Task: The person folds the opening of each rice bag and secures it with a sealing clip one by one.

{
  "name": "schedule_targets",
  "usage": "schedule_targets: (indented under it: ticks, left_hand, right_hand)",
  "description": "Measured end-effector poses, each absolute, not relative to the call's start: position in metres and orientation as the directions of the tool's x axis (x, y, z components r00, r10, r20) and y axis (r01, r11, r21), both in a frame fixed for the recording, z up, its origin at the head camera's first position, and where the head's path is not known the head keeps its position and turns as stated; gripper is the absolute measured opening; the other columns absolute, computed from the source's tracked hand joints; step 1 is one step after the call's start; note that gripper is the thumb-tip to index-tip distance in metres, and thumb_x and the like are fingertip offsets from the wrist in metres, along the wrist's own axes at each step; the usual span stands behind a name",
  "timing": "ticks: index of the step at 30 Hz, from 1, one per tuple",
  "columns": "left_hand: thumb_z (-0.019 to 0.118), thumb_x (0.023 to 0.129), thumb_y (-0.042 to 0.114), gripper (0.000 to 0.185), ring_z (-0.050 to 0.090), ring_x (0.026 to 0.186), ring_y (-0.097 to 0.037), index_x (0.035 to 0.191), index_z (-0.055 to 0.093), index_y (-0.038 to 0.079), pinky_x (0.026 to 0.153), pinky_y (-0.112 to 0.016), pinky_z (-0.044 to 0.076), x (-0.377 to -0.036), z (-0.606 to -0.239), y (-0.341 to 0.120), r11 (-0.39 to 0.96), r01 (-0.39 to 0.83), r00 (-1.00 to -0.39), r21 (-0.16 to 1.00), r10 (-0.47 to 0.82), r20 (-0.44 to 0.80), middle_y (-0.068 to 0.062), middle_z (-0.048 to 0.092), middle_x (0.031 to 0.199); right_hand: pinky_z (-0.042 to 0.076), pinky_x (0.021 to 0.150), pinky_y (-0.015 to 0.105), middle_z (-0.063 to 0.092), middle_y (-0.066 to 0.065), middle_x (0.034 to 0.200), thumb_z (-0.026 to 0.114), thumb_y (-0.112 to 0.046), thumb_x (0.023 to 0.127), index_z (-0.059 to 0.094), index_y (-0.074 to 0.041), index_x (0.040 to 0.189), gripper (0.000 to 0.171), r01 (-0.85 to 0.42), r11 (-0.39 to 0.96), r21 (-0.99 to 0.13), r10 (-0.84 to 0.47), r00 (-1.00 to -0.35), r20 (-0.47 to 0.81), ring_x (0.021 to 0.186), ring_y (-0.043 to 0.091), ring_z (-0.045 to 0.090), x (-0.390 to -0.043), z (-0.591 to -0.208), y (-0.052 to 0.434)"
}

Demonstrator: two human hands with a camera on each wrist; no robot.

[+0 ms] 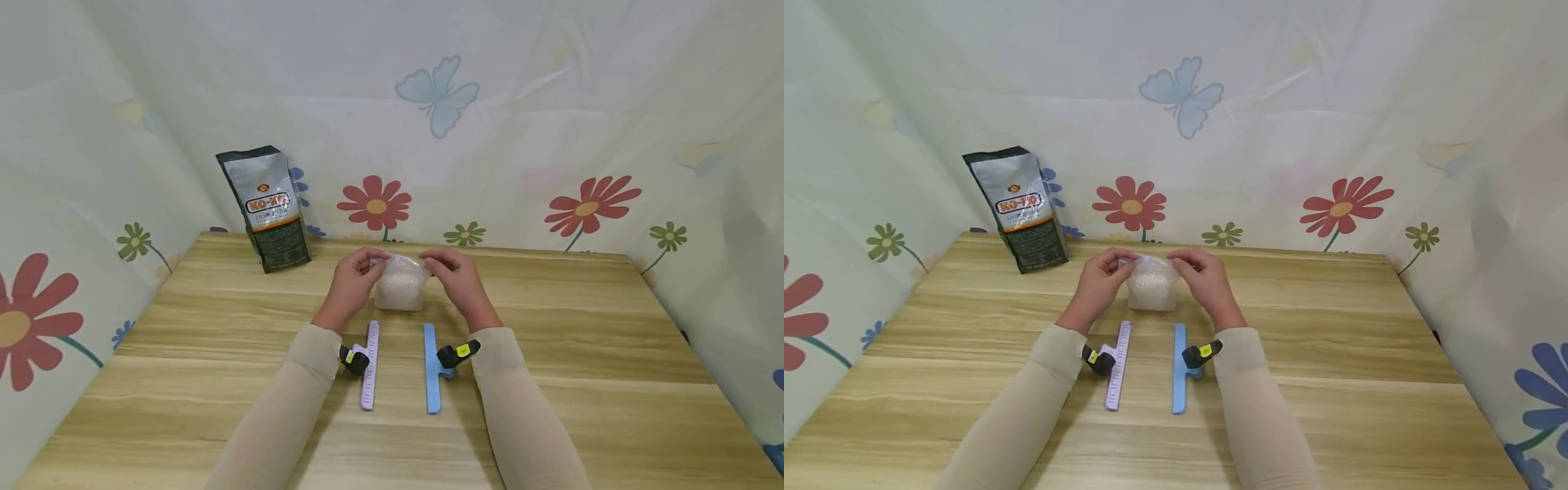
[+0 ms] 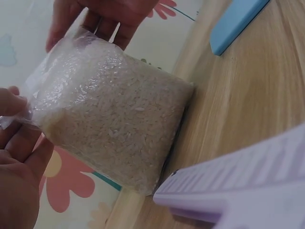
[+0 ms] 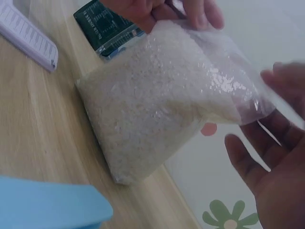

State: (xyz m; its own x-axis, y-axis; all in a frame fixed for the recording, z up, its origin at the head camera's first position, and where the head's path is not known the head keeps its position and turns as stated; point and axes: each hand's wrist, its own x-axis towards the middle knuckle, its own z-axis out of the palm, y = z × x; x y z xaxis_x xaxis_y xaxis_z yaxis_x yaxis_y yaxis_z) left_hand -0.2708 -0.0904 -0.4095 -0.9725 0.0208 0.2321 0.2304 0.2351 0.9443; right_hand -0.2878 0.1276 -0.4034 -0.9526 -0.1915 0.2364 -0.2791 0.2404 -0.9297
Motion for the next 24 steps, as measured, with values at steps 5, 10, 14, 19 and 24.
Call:
schedule_targets:
  ticks: [5, 10, 14, 19, 24]
  left_hand:
    - [0.06, 0.097, 0.016, 0.012, 0.056, 0.077, -0.01, 0.106, 0.067, 0.015, 0.069, -0.023, 0.044, -0.2732, -0.4114, -0.0912, 0.221, 0.254, -0.967, 0.942, 0.041, 0.251, -0.003, 0.072, 0.1]
    - [0.057, 0.098, 0.011, 0.012, 0.063, 0.099, -0.015, 0.106, 0.065, 0.013, 0.085, -0.029, 0.049, -0.2739, -0.4126, -0.0916, 0.213, 0.259, -0.966, 0.942, 0.054, 0.253, -0.007, 0.07, 0.112]
    - [0.057, 0.098, 0.009, 0.012, 0.063, 0.103, -0.016, 0.105, 0.066, 0.012, 0.089, -0.032, 0.05, -0.2747, -0.4134, -0.0916, 0.212, 0.263, -0.965, 0.941, 0.06, 0.256, -0.007, 0.068, 0.112]
    - [0.056, 0.097, 0.007, 0.013, 0.062, 0.101, -0.017, 0.106, 0.066, 0.009, 0.085, -0.027, 0.049, -0.2749, -0.4127, -0.0918, 0.206, 0.284, -0.959, 0.937, 0.075, 0.274, -0.01, 0.069, 0.11]
    - [0.059, 0.096, 0.011, 0.028, 0.059, 0.081, -0.013, 0.124, 0.062, 0.018, 0.066, -0.021, 0.043, -0.274, -0.4107, -0.0942, 0.198, 0.279, -0.96, 0.94, 0.08, 0.268, -0.011, 0.071, 0.114]
  right_hand:
    - [0.052, 0.093, 0.04, 0.066, 0.003, 0.121, 0.062, -0.038, 0.094, 0.069, -0.018, 0.119, 0.032, -0.23, 0.29, -0.929, -0.191, -0.965, 0.18, 0.104, 0.021, 0.062, -0.2895, -0.4018, 0.1265]
    - [0.05, 0.096, 0.042, 0.067, 0.002, 0.116, 0.065, -0.032, 0.093, 0.072, -0.018, 0.114, 0.026, -0.24, 0.352, -0.904, -0.219, -0.961, 0.17, 0.108, 0.021, 0.061, -0.2883, -0.3997, 0.1263]
    - [0.051, 0.095, 0.042, 0.067, 0.002, 0.11, 0.067, -0.029, 0.092, 0.073, -0.017, 0.111, 0.023, -0.269, 0.386, -0.882, -0.23, -0.954, 0.191, 0.105, 0.021, 0.061, -0.2871, -0.3988, 0.1264]
    - [0.054, 0.083, 0.037, 0.069, 0.004, 0.102, 0.07, -0.023, 0.09, 0.075, -0.013, 0.103, 0.017, -0.33, 0.42, -0.845, -0.211, -0.942, 0.262, 0.094, 0.02, 0.064, -0.2859, -0.3997, 0.1254]
    - [0.052, 0.071, 0.031, 0.069, 0.005, 0.093, 0.072, -0.018, 0.088, 0.076, -0.011, 0.095, 0.011, -0.376, 0.45, -0.81, -0.189, -0.927, 0.325, 0.084, 0.019, 0.063, -0.284, -0.4, 0.1231]
